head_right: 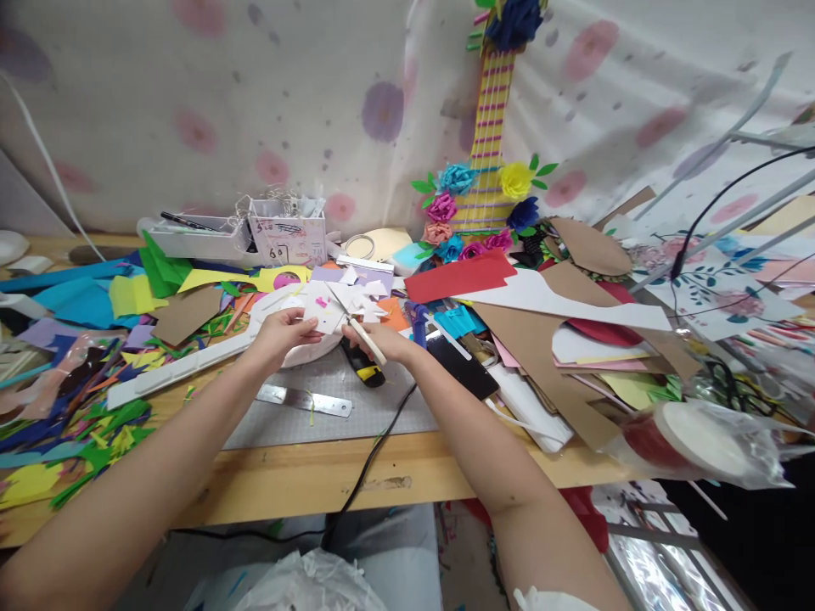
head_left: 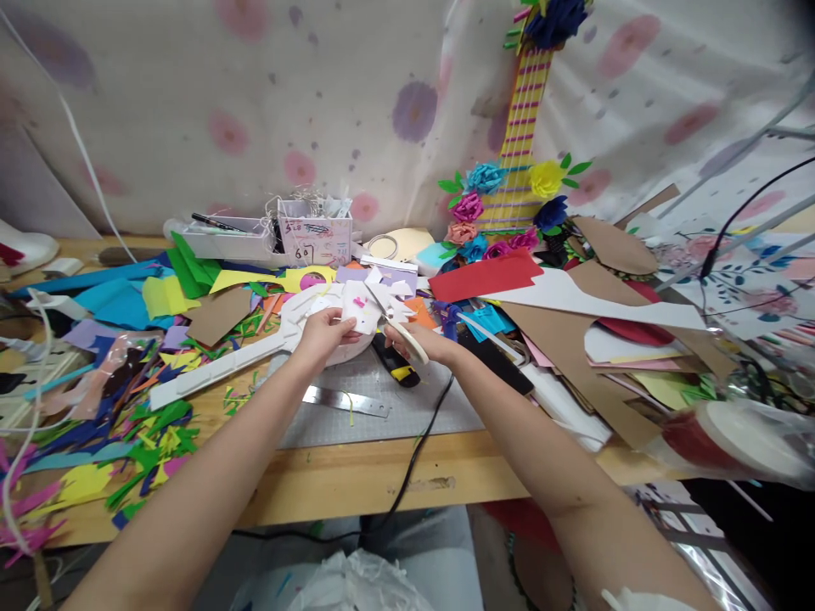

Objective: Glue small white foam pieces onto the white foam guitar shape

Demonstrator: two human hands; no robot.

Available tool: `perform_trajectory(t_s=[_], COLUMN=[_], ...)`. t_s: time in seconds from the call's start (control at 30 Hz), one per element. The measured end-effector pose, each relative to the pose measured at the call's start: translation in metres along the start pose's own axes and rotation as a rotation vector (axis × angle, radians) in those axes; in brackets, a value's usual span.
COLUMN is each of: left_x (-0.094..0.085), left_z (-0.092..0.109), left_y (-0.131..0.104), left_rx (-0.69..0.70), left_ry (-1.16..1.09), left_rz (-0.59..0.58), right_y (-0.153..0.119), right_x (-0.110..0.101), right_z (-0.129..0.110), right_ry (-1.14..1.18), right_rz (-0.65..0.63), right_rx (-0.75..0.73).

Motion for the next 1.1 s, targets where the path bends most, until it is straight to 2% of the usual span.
perform_trajectory(t_s=[0.17, 0.3, 0.5, 0.7, 0.77, 0.9, 1.1], left_x=[-0.001, -0.001, 0.008, 0.027, 0.031, 0.034, 0.039], left_z=[0.002, 0.002, 0.002, 0.002, 0.003, 0.003, 0.0], left_y=[-0.001, 0.001, 0.008, 0.002, 0.0, 0.002, 0.009], left_rx=[-0.027, -0.066, -0.076, -0.067, -0.058, -0.053, -0.053], left_ry=[0.003, -0.012, 0.0, 0.034, 0.033, 0.063, 0.086], left_rz=[-0.003, -0.004, -0.031, -0.132, -0.148, -0.141, -0.093], right_y=[-0.001, 0.001, 0.0, -0.009, -0.01, -0.009, -0.004], right_x=[0.003, 0.005, 0.0, -0.009, -0.012, -0.014, -0.012], right_z=[0.002, 0.006, 0.018, 0.022, 0.019, 0.022, 0.032], right_ry=[-0.027, -0.002, 0.0, 0.111, 0.122, 0.101, 0.131], right_rz=[0.109, 0.139, 0.2, 0.111, 0.122, 0.206, 0.242], right_rx=[0.04, 0.046, 0.06, -0.013, -0.019, 0.043, 0.075])
Point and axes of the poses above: each hand's wrist, its own y-axis towards the middle knuckle, its own x-axis out of the palm, z = x × y, the point moved 3 cm from there along y, towards the middle knuckle, and after that the axes turned 14 degrees about y, right-handed, at the moved point
